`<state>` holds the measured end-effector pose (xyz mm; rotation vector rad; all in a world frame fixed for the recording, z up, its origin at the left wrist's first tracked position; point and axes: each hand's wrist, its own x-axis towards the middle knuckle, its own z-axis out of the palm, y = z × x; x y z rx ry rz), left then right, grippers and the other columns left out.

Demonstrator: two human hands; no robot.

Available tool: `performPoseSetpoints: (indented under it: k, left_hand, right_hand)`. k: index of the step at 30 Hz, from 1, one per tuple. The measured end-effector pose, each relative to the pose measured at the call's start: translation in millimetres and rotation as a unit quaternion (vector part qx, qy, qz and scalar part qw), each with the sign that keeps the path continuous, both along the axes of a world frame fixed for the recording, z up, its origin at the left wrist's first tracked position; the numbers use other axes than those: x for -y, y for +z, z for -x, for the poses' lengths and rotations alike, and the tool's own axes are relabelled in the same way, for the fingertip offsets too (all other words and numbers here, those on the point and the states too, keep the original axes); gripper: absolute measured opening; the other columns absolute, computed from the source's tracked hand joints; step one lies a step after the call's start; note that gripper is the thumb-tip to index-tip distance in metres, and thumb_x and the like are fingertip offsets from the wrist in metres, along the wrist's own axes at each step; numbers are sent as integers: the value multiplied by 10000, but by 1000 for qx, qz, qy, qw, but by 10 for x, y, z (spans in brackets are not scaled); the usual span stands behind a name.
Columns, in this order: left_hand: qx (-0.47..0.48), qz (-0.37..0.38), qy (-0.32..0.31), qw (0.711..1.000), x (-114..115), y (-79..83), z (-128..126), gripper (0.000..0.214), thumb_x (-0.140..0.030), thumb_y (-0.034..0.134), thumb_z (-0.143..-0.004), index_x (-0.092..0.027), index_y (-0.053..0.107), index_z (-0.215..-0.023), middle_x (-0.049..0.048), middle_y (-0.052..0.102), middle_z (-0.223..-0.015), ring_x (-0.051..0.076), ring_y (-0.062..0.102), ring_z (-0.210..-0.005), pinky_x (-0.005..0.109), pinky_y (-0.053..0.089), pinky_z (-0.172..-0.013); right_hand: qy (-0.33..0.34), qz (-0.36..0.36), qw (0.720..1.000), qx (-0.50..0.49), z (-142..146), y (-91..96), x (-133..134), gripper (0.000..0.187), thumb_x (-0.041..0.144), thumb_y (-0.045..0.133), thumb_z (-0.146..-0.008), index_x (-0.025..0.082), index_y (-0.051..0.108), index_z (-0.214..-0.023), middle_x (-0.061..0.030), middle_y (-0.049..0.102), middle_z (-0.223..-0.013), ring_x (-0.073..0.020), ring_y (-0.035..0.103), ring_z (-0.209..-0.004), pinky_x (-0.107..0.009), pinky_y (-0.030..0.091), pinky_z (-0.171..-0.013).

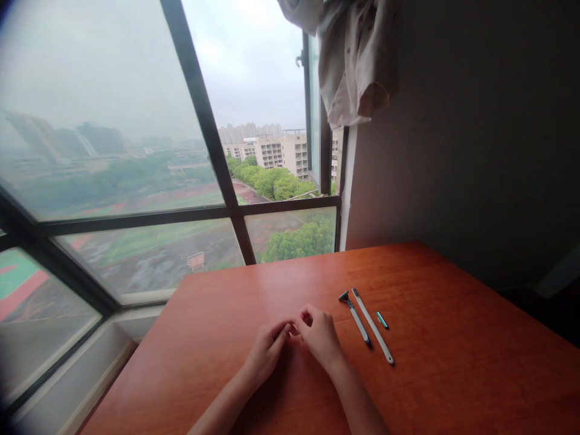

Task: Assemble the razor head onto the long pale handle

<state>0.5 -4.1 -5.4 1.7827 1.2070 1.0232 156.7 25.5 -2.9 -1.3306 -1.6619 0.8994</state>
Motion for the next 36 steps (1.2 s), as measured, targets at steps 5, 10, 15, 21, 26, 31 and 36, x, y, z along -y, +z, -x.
performPoseSetpoints:
  k: [5,10,15,21,26,31,36]
  left_hand:
    - [-39,21,26,999,12,-52,0,348,-374,408,-925,-189,644,-1102,68,708,-899,185,640,-820,311,486,-794]
    - [-60,14,31,998,28,-12,-28,344,-378,426,-913,-188,649,-1093,79,718,-927,192,649,-844,320,501,-801]
    - [-69,4,30,997,25,-30,-21,338,-363,429,-912,-187,646,-1102,81,718,-947,191,651,-846,321,506,-804]
    - [-99,-29,28,994,17,-56,-7,309,-329,444,-907,-198,651,-1096,96,706,-990,213,638,-901,346,492,-831]
    - [-134,-65,14,989,23,-4,-21,283,-263,438,-903,-197,642,-1088,90,682,-962,203,619,-871,326,490,-794]
    - [-188,-107,3,976,71,75,-65,292,-195,433,-887,-204,614,-1116,101,635,-1100,224,562,-1008,364,448,-896]
    - [-241,-129,9,962,113,116,-107,354,-178,481,-853,-231,551,-1196,75,595,-1210,230,504,-1108,391,390,-972]
  right_hand:
    - [-169,-60,963,202,-810,-14,-158,222,315,460,-853,209,654,-865,-72,667,-879,-200,612,-734,-281,418,-657]
    - [-200,16,919,339,-1547,-206,-142,321,242,494,-806,173,679,-1059,-120,619,-1024,-231,619,-899,-283,429,-718]
    - [-146,10,938,316,-1602,-279,-166,336,150,470,-787,187,701,-1028,-82,613,-988,-186,620,-881,-241,436,-751]
    - [-81,6,956,280,-1303,-212,-242,354,120,415,-820,206,716,-986,-63,574,-928,-170,602,-862,-227,428,-758]
    - [-48,-21,955,293,-935,-219,-212,301,160,432,-859,190,706,-980,-70,552,-946,-172,591,-826,-246,423,-749]
    - [-30,-44,935,350,-488,-145,-95,293,116,418,-863,182,687,-959,-85,551,-956,-171,593,-783,-255,414,-714]
    - [-18,-43,939,341,-115,-94,-16,259,104,439,-855,182,669,-944,-89,553,-949,-174,598,-769,-255,408,-692]
